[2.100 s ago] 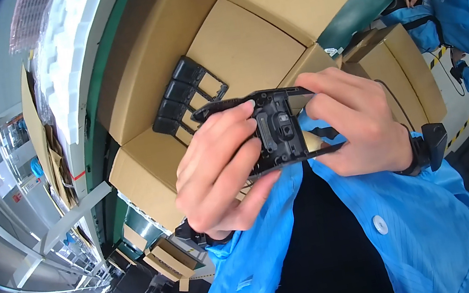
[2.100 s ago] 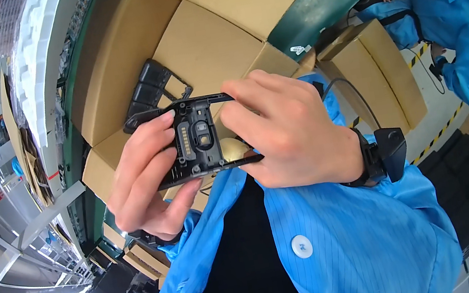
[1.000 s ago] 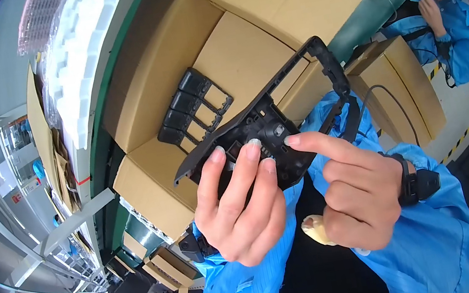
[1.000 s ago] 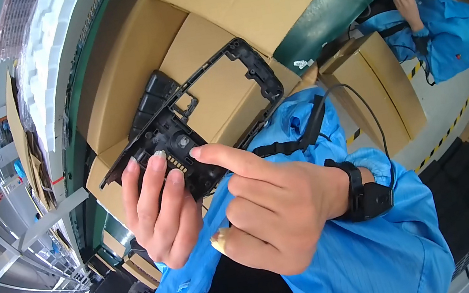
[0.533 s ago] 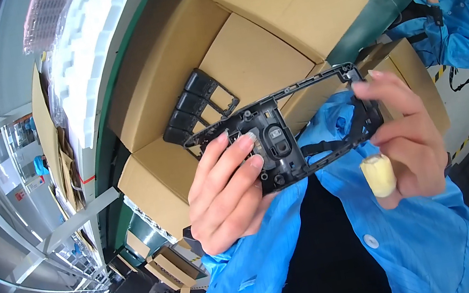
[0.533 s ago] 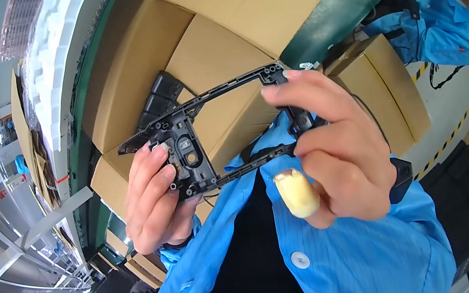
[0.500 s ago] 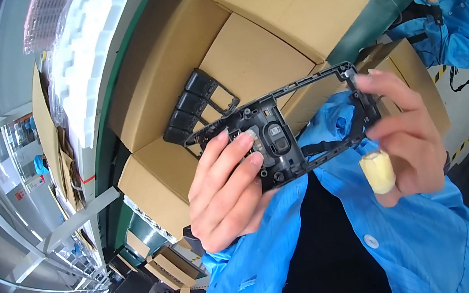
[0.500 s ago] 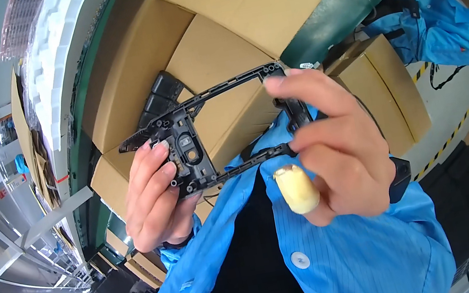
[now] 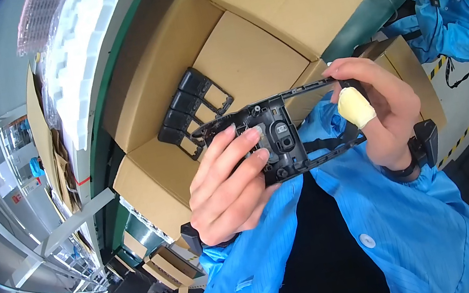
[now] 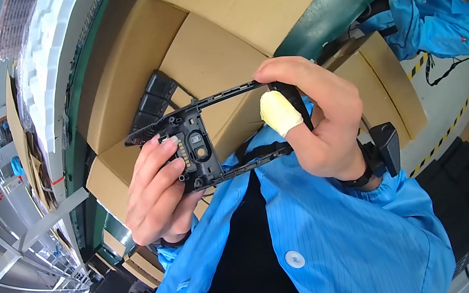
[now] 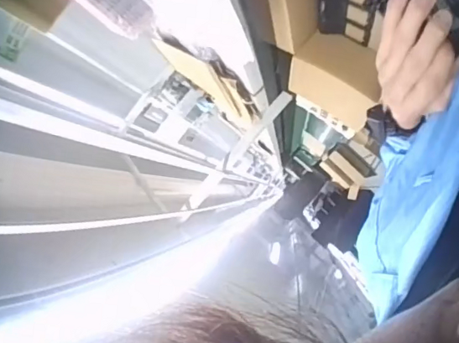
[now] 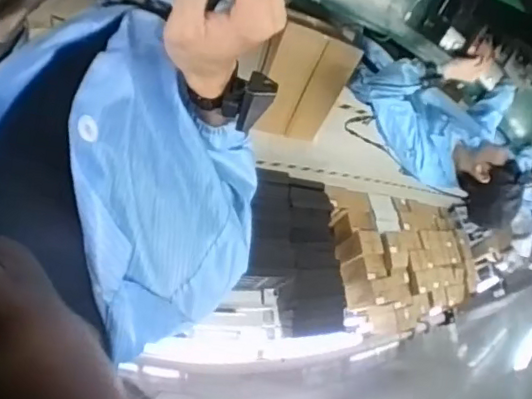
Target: Inspecting and organizing black plastic electronic component housings on a factory assembly line.
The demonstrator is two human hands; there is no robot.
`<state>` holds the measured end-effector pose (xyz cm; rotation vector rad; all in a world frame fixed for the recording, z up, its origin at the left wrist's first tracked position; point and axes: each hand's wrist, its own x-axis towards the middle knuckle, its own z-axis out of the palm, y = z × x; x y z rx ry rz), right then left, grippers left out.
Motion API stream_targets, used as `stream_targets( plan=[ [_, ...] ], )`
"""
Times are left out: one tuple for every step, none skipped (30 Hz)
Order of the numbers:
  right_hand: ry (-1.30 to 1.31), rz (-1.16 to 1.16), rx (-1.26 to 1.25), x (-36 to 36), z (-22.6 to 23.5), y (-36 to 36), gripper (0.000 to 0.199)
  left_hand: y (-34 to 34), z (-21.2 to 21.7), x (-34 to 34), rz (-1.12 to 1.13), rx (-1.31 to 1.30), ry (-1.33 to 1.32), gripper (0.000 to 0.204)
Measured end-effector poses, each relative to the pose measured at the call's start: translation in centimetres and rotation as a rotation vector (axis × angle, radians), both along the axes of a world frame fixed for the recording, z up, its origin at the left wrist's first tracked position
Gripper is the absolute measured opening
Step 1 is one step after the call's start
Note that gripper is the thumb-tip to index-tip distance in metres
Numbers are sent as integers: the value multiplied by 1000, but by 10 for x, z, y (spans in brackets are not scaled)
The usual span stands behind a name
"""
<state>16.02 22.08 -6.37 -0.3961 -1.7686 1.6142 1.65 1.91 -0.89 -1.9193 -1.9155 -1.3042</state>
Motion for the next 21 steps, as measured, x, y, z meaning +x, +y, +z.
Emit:
stream_targets(
  plan=[
    [-1, 2, -2, 0, 1, 0, 33, 0, 0, 0, -5, -11, -35, 29],
    [-29, 9, -26, 1, 2, 0, 32, 1, 0, 0, -4, -11, -36, 29],
    [-58, 16, -50, 1, 3, 1, 31, 1, 0, 0, 10, -24, -70, 32],
    [-59, 18, -51, 1, 3, 1, 31, 1, 0, 0, 24, -37, -105, 34],
    [-69, 32, -51, 0, 2, 2, 30, 2, -1, -1, 27, -19, -145, 32],
    [-79, 46, -52, 0, 0, 2, 29, 3, -2, -1, 27, -19, -146, 32],
    [-81, 47, -52, 1, -1, 2, 29, 3, -3, -1, 56, -27, -210, 32],
    [-99, 62, -53, 2, -3, 3, 28, 4, -6, -1, 82, -35, -276, 31],
    [-117, 78, -54, 4, -5, 4, 27, 6, -10, 2, 115, -8, -362, 29],
    [-120, 76, -53, 7, -8, 6, 27, 7, -13, 2, 113, -7, -365, 29],
    [-140, 122, 2, 9, -12, 7, 27, 8, -14, 2, 120, -29, -395, 29],
    [-160, 168, 57, 11, -16, 8, 28, 9, -15, 2, 127, -51, -424, 28],
    [-161, 167, 56, 12, -18, 9, 28, 10, -15, 2, 122, -56, -443, 28],
    [-164, 158, 106, 14, -21, 8, 28, 11, -17, 3, 123, -57, -445, 28],
    [-167, 148, 157, 15, -22, 8, 28, 11, -20, 3, 111, -50, -460, 28],
    [-170, 148, 156, 15, -22, 8, 28, 11, -22, 4, 98, -43, -476, 28],
    [-156, 158, 200, 16, -20, 8, 26, 11, -22, 4, 98, -43, -480, 28],
    [-142, 169, 245, 16, -19, 9, 25, 10, -22, 4, 95, -48, -480, 28],
    [-146, 168, 245, 17, -19, 8, 25, 10, -22, 4, 92, -52, -480, 28],
    [-156, 167, 288, 18, -23, 8, 24, 9, -25, 3, 87, -49, -485, 28],
    [-165, 165, 332, 20, -27, 7, 24, 8, -27, 3, 74, -60, -474, 28]
  ],
)
